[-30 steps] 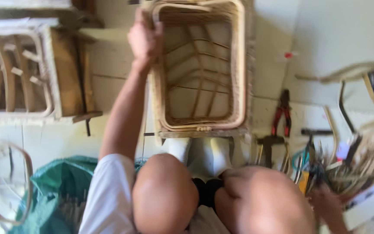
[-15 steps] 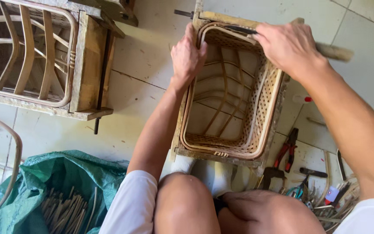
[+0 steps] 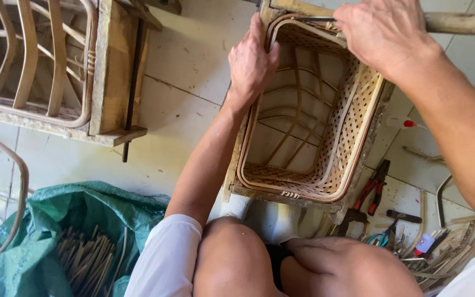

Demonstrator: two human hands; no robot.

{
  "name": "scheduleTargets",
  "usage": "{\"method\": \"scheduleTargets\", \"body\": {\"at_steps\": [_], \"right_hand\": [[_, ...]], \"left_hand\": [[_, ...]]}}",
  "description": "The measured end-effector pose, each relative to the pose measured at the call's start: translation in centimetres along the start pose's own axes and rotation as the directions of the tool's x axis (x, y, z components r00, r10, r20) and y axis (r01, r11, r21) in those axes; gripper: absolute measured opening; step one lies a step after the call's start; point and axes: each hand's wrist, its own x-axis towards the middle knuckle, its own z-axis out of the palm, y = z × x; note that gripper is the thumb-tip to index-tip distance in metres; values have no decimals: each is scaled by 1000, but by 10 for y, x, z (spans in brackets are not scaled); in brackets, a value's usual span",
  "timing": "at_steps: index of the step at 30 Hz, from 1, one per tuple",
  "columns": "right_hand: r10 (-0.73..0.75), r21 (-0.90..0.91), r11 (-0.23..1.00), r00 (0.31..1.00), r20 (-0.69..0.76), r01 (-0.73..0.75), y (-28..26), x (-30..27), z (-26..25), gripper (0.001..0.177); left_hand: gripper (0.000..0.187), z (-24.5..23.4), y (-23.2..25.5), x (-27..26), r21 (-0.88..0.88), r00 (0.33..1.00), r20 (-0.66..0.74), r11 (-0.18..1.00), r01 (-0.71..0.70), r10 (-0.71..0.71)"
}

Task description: The person weaves a thin bamboo strip into the rim of a rectangular basket using a wooden mold. They bend the strip, tuck it into the weave, and use a hammer to secure it along the edge.

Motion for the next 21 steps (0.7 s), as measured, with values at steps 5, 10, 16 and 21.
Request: {"method": "scheduleTargets", "body": {"at_steps": [5,10,16,21], "right_hand": [[47,180,982,997,61,-57,7,9,-7,31],[113,698,701,989,95,-147,13,-8,6,26],[130,572,820,981,-145,-24,4,-14,21,20],[99,217,973,993,-71,-82,9,-11,26,24]], "left_hand": [[67,0,2,0,11,999,25,1000,29,-29],[65,-5,3,2,8,999,46,1000,17,-17],[70,-9,6,1,47,1000,-1,999,0,0],[59,-4,2,-2,32,1000,29,999,-1,0]]}}
